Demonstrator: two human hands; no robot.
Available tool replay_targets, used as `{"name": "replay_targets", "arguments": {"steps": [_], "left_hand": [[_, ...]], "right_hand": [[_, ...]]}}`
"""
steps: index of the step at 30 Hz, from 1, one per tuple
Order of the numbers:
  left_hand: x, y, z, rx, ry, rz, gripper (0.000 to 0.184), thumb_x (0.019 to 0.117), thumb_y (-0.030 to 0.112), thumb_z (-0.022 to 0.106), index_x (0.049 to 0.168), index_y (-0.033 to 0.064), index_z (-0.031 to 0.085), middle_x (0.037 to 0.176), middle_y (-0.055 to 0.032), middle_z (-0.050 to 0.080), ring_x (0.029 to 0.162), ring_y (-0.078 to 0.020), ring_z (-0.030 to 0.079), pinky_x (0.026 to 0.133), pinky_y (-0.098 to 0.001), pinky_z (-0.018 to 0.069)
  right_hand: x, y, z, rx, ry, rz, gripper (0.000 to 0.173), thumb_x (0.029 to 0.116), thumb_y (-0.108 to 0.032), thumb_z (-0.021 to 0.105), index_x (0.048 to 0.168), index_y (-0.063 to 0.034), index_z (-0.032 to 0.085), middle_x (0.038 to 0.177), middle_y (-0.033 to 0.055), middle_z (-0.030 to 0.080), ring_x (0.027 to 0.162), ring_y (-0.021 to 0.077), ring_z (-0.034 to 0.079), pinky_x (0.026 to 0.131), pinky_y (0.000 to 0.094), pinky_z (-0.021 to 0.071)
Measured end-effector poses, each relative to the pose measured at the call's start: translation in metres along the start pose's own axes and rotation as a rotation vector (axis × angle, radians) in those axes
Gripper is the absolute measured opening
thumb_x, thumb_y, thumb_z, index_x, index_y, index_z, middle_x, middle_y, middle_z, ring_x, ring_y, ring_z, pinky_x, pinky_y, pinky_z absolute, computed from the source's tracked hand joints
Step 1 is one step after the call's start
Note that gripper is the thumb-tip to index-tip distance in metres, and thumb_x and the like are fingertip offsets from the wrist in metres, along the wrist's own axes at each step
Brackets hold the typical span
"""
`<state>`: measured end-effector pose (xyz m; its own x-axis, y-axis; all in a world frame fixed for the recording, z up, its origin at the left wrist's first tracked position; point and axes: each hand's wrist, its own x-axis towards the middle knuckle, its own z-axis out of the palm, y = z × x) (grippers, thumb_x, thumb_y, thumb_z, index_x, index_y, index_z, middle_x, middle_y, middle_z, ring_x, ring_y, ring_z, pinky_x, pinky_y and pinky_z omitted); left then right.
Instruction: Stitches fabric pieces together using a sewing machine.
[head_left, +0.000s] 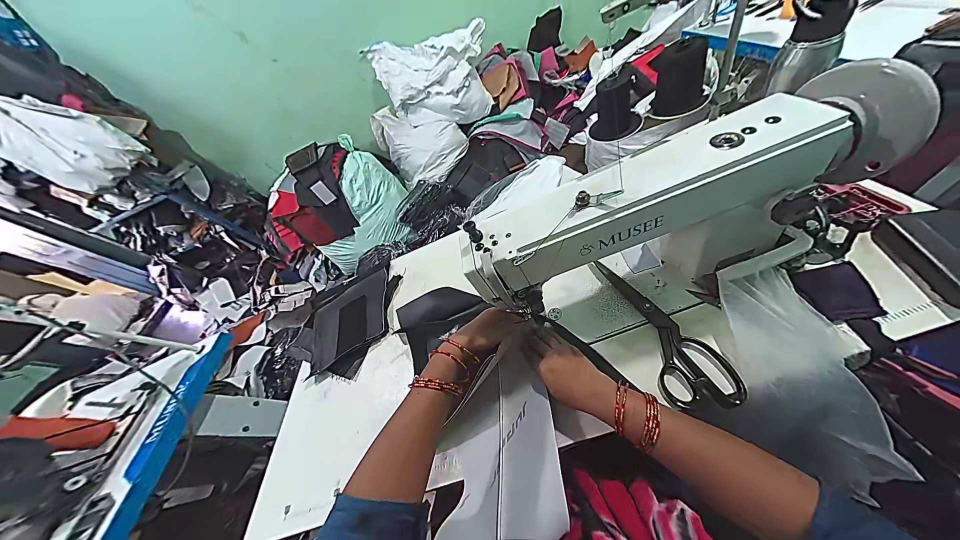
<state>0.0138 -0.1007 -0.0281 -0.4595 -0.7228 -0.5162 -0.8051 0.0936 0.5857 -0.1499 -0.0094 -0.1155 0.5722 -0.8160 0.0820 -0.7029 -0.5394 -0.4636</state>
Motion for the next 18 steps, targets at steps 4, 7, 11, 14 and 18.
{"name": "replay_targets", "arguments": {"steps": [4, 7, 11, 14, 18], "left_hand": [[-0.001, 0.001, -0.001, -0.063, 0.027, 0.006, 0.029, 0.1039, 0.006, 0.051, 0.127, -0.0067, 0.063, 0.129, -0.0179, 0.065, 0.117, -0.0145, 0.061, 0.104, -0.0321, 0.0461], [-0.002, 0.008, 0.000, -0.065, 0.055, 0.022, 0.028, 0.1029, 0.007, 0.055, 0.125, -0.0070, 0.063, 0.125, -0.0174, 0.066, 0.112, -0.0135, 0.062, 0.102, -0.0314, 0.0472], [-0.002, 0.002, 0.003, -0.059, 0.085, 0.034, 0.029, 0.1031, 0.007, 0.052, 0.126, -0.0073, 0.063, 0.125, -0.0189, 0.066, 0.113, -0.0165, 0.062, 0.103, -0.0337, 0.0476], [-0.002, 0.000, 0.003, -0.029, 0.073, 0.000, 0.031, 0.1062, 0.008, 0.047, 0.127, -0.0081, 0.063, 0.128, -0.0215, 0.065, 0.117, -0.0211, 0.062, 0.105, -0.0367, 0.0463], [-0.009, 0.002, 0.010, -0.101, 0.117, -0.011, 0.030, 0.1066, 0.007, 0.047, 0.126, -0.0082, 0.064, 0.127, -0.0205, 0.065, 0.115, -0.0169, 0.061, 0.103, -0.0319, 0.0456]], "right_hand": [[0.010, -0.023, -0.006, 0.041, -0.122, 0.163, 0.051, 0.1013, 0.004, 0.039, 0.152, 0.0100, 0.038, 0.159, 0.0317, 0.035, 0.151, 0.0435, 0.031, 0.123, 0.0547, 0.0250], [0.018, -0.046, 0.017, 0.027, 0.049, 0.261, 0.046, 0.1016, -0.001, 0.041, 0.144, 0.0151, 0.047, 0.152, 0.0367, 0.042, 0.145, 0.0482, 0.039, 0.120, 0.0580, 0.0309], [0.027, -0.063, 0.038, -0.093, 0.206, 0.305, 0.043, 0.0969, -0.001, 0.048, 0.136, 0.0155, 0.056, 0.142, 0.0361, 0.053, 0.136, 0.0485, 0.052, 0.113, 0.0569, 0.0409], [0.013, -0.063, 0.043, -0.160, 0.224, 0.224, 0.042, 0.0958, 0.000, 0.049, 0.134, 0.0131, 0.059, 0.140, 0.0316, 0.058, 0.132, 0.0435, 0.058, 0.109, 0.0527, 0.0467], [-0.011, -0.047, 0.052, -0.161, 0.364, 0.036, 0.034, 0.0898, 0.000, 0.056, 0.120, 0.0090, 0.070, 0.130, 0.0267, 0.067, 0.124, 0.0399, 0.065, 0.101, 0.0507, 0.0534]]}}
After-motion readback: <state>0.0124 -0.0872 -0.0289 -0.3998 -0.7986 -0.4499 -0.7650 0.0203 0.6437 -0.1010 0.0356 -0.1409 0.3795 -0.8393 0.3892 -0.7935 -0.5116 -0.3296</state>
